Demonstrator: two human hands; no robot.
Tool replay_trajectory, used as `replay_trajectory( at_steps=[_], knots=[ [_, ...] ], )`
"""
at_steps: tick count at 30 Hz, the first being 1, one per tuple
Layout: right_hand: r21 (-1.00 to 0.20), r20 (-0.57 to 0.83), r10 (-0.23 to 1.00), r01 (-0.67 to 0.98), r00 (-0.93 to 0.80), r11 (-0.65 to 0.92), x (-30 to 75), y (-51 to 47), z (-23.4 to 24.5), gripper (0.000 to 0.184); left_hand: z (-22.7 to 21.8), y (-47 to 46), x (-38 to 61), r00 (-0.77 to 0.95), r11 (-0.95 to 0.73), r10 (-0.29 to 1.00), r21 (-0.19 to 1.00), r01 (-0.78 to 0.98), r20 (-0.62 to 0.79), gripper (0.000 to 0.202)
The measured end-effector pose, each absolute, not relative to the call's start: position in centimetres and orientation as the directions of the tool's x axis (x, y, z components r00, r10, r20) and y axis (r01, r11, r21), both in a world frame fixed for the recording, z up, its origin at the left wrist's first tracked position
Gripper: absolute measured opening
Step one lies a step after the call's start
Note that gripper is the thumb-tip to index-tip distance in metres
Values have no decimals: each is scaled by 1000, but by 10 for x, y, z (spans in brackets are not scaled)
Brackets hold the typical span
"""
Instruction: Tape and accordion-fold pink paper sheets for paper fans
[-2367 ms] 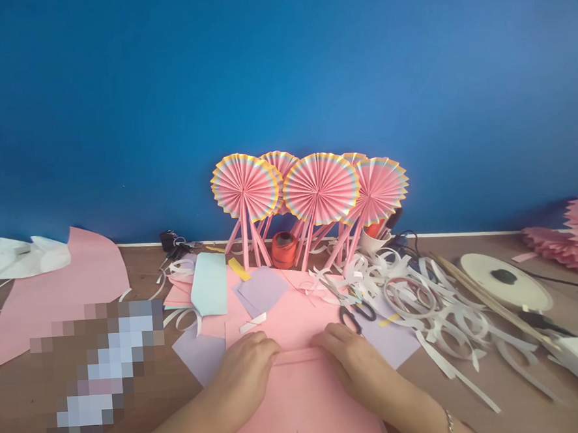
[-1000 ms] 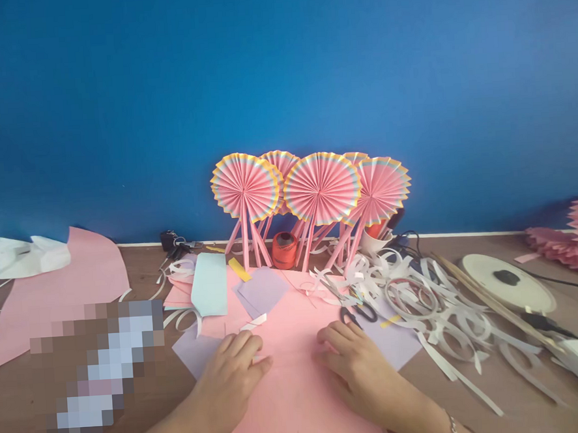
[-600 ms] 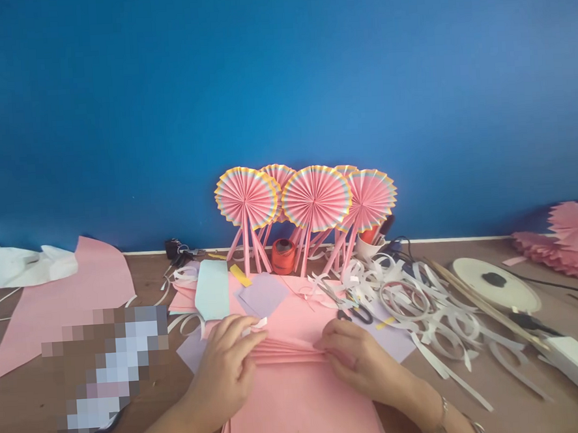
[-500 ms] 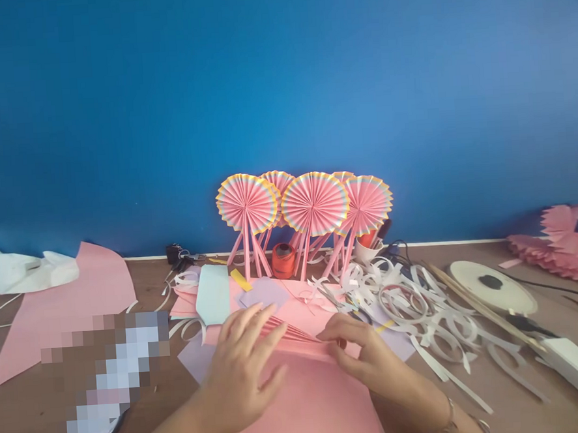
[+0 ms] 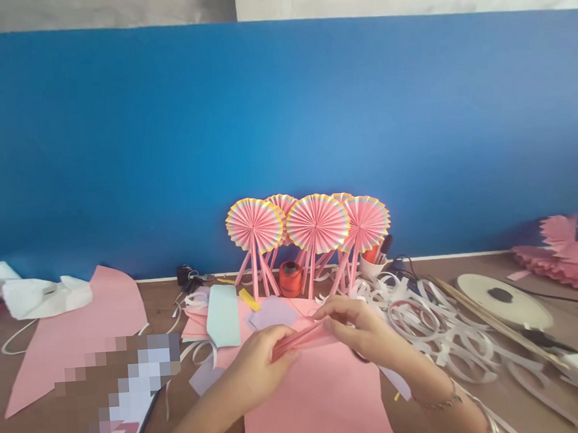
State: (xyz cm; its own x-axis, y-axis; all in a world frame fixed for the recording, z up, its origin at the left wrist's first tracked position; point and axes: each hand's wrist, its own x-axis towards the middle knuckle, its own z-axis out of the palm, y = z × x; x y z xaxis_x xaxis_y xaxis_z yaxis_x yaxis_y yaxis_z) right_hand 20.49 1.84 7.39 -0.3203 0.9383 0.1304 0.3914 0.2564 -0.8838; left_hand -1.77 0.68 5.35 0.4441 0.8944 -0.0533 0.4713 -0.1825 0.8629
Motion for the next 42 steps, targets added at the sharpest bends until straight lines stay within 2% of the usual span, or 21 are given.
replay_trajectory(
  at_steps=[4,6,9,12,16,21,27,33,38,42],
  knots=[
    [-980,69,965,164,-252,113,186,25,69,63,45,15,-13,343,63,926,960,273,-158,33],
    [-994,21,956,94,-294,51,176,24,63,71,43,15,-8,322,168,924,976,139,-205,40],
    [-996,-90,903,27,-419,-86,161,18,54,53,43,9,0,330,222,921,975,-6,-208,40],
    [-982,-89,909,-114,-406,-148,151,13,46,31,42,3,6,360,237,910,970,-48,-204,40],
    [-977,-114,947,-141,-302,-162,156,18,39,38,36,2,6,410,284,882,956,-69,-233,41],
    [-978,-166,965,-89,-202,-187,173,25,41,46,29,6,3,554,340,802,933,-117,-223,28],
    [-963,-188,965,-157,-181,-217,183,29,47,40,27,6,1,630,385,743,915,-126,-226,34],
    [-945,-194,975,-245,-109,-216,187,33,41,27,25,10,-2,611,335,761,939,-83,-218,34],
    [-918,-153,980,-349,-127,-188,189,34,44,28,32,12,-4,566,231,796,972,46,-216,28],
    [-875,-189,973,-426,-134,-228,191,35,44,30,43,14,-3,444,122,876,977,177,-189,35]
  ],
)
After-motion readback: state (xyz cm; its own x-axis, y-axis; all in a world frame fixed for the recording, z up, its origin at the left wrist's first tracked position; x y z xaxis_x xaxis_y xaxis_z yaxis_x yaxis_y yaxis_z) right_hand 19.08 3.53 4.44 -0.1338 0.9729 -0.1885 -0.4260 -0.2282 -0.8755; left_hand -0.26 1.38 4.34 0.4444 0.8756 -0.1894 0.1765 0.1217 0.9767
